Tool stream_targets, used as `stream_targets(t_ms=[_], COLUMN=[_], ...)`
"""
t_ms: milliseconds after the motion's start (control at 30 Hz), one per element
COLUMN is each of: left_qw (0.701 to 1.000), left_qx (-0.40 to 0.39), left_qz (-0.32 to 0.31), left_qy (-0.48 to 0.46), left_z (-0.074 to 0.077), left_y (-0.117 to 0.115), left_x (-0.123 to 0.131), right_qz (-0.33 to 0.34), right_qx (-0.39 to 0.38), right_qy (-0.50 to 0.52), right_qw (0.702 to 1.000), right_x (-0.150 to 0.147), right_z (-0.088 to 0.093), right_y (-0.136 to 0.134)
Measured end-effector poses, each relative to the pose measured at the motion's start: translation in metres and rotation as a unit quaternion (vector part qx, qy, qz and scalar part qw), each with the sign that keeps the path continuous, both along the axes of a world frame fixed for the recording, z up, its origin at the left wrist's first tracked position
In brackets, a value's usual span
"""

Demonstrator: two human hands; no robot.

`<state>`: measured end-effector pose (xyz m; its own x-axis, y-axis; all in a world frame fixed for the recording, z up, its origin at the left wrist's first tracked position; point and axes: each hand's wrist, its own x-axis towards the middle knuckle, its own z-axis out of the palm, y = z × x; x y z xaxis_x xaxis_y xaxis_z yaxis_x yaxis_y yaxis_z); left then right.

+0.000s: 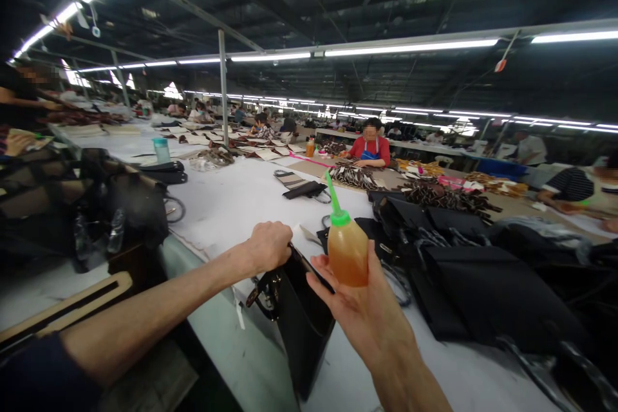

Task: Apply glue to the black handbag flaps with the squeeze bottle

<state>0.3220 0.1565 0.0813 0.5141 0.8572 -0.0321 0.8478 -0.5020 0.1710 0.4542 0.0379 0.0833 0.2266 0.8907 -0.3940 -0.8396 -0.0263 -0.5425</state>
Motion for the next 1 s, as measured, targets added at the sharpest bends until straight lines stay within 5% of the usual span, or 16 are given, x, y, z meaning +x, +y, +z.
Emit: stream_targets(t_ms=[100,167,267,367,467,633,700,767,833,933,1000], left_qw=[0.983,0.936,0.899,0.94,0.961,0.978,0.981,0.97,0.95,0.95,0.974], left_qx=[-0.087,-0.202,-0.268,-0.128,0.078,0.131,0.133,0.211,0.287,0.206,0.113], left_qz=[0.076,0.141,0.187,0.225,0.244,0.058,0.035,0.03,-0.052,-0.206,-0.155], left_qy=[-0.142,-0.25,-0.29,-0.222,-0.103,-0.152,-0.14,-0.118,-0.111,-0.111,-0.12], left_z=[-0.012,-0.028,-0.052,-0.058,-0.044,-0.026,-0.026,-0.025,-0.022,-0.019,-0.019], left_y=[0.011,0.02,0.027,0.027,0.02,-0.002,-0.01,-0.015,-0.017,-0.014,-0.008], left_x=[-0.021,-0.035,-0.053,-0.068,-0.076,-0.053,-0.04,-0.029,-0.023,-0.019,-0.018], right_qz=[-0.009,-0.015,-0.023,-0.025,-0.023,-0.033,-0.038,-0.042,-0.04,-0.033,-0.033], right_qx=[-0.008,-0.013,-0.015,-0.017,-0.016,-0.025,-0.023,-0.022,-0.025,-0.025,-0.019], right_qy=[-0.005,-0.001,0.005,0.001,0.001,-0.005,-0.007,-0.006,-0.005,-0.005,-0.009], right_qw=[1.0,1.0,1.0,1.0,1.0,0.999,0.999,0.999,0.999,0.999,0.999], right_x=[0.003,0.004,0.003,0.001,0.0,0.0,0.0,0.0,0.0,0.0,0.001], right_z=[0.002,0.004,0.005,0.005,0.003,0.003,0.004,0.004,0.004,0.004,0.004], right_y=[-0.001,-0.002,-0.004,-0.005,-0.005,-0.003,-0.003,-0.002,-0.001,0.0,0.0])
